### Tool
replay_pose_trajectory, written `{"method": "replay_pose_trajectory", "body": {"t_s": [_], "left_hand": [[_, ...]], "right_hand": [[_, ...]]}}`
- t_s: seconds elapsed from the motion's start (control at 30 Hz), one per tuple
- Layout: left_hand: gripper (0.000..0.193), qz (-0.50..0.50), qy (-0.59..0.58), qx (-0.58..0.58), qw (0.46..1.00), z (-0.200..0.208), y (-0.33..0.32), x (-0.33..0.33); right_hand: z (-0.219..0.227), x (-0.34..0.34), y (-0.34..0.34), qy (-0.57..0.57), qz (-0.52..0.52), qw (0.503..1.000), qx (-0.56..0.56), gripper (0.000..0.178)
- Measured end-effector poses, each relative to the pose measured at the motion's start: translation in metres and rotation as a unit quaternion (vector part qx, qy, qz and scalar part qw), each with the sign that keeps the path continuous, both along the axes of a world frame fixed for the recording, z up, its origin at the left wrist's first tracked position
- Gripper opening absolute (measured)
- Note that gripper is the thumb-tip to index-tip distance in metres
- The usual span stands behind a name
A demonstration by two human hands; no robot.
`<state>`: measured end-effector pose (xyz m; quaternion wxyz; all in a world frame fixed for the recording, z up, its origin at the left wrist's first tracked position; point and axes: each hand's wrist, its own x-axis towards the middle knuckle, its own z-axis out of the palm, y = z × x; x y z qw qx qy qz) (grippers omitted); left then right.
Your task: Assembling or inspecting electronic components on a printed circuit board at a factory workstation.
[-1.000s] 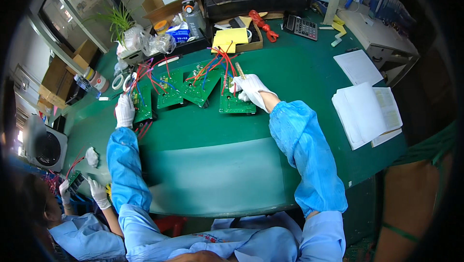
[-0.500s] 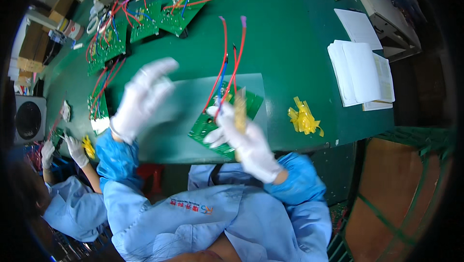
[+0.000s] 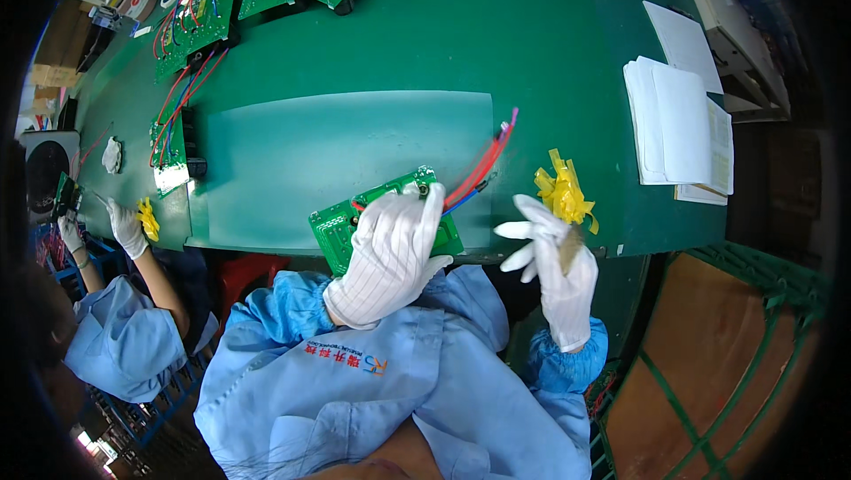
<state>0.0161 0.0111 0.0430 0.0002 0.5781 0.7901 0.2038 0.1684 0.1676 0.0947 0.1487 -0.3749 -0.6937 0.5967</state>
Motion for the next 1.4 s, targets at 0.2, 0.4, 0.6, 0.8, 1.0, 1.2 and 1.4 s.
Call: {"method": "replay_pose_trajectory", "body": {"t_s": [0.2,0.4,0.6,0.8,1.0,1.2,1.4], "left_hand": [[0.079,-0.193,0.085,0.045,0.976,-0.004,-0.002,-0.011],[0.047,-0.326,0.217,0.075,0.917,-0.007,0.0,-0.02],[0.045,-0.322,0.132,0.114,0.931,-0.02,0.003,-0.024],[0.041,-0.307,0.119,0.171,0.929,-0.034,0.006,-0.021],[0.034,-0.308,0.155,0.203,0.917,-0.042,0.013,-0.018],[0.028,-0.302,0.192,0.245,0.901,-0.052,0.013,-0.019],[0.029,-0.297,0.173,0.24,0.908,-0.052,0.014,-0.018]], "right_hand": [[0.011,0.008,0.013,0.018,-0.099,0.994,0.037,0.051],[-0.002,-0.006,0.022,0.04,-0.013,0.997,0.062,0.046],[-0.027,-0.01,0.017,0.006,0.13,0.975,0.182,0.025],[-0.043,0.005,0.006,-0.101,0.201,0.933,0.282,0.035],[-0.028,0.0,0.011,-0.201,0.247,0.8,0.509,0.048],[-0.029,-0.007,0.012,-0.208,0.287,0.776,0.521,0.051],[-0.022,-0.012,0.018,-0.222,0.315,0.795,0.468,0.048]]}}
